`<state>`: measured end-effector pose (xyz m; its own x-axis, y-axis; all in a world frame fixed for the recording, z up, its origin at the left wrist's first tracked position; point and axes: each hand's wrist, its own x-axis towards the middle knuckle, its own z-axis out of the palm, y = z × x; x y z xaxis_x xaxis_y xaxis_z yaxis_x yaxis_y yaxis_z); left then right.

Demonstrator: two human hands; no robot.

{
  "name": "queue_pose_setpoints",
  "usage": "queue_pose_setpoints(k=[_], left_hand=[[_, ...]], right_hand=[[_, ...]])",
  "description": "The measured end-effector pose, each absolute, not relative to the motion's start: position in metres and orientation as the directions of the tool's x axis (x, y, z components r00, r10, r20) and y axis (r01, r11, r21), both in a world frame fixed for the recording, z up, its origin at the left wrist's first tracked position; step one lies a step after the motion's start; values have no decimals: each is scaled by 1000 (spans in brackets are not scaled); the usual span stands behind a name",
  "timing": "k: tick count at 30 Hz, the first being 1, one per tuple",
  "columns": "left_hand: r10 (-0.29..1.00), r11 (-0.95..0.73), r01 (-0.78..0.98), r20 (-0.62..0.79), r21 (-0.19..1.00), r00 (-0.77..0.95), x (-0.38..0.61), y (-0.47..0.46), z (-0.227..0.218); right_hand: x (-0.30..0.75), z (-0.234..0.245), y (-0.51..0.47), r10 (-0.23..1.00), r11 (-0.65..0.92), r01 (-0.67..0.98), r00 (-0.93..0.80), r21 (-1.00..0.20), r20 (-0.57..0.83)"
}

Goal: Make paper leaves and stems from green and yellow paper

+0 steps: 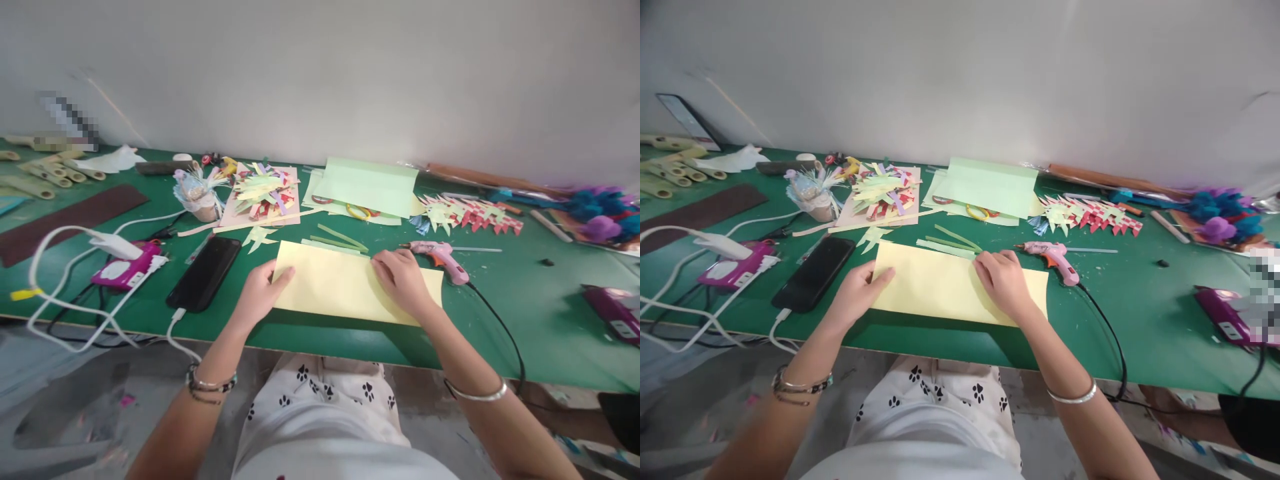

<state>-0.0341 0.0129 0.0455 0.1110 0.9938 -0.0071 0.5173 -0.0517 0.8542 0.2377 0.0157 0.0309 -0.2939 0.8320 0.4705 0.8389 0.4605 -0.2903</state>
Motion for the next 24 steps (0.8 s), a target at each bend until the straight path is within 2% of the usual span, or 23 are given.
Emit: queue_pose_setpoints(k=[5, 10, 17, 24], left_hand=[[985, -169, 496, 127, 852, 117, -16, -5, 66], [976, -217, 551, 161, 806, 149, -7, -15, 82], [973, -211, 469, 141, 858, 181, -9, -15, 95], [959, -280, 575, 246, 769, 139, 0, -16, 101]], right_hand=[[211, 62, 6, 821, 516, 778, -327, -360, 468], [179, 85, 0, 799, 561, 682, -299, -469, 521], [177, 94, -3, 759, 617, 663, -362, -423, 541], [178, 95, -6, 748, 610, 688, -335, -393, 573]])
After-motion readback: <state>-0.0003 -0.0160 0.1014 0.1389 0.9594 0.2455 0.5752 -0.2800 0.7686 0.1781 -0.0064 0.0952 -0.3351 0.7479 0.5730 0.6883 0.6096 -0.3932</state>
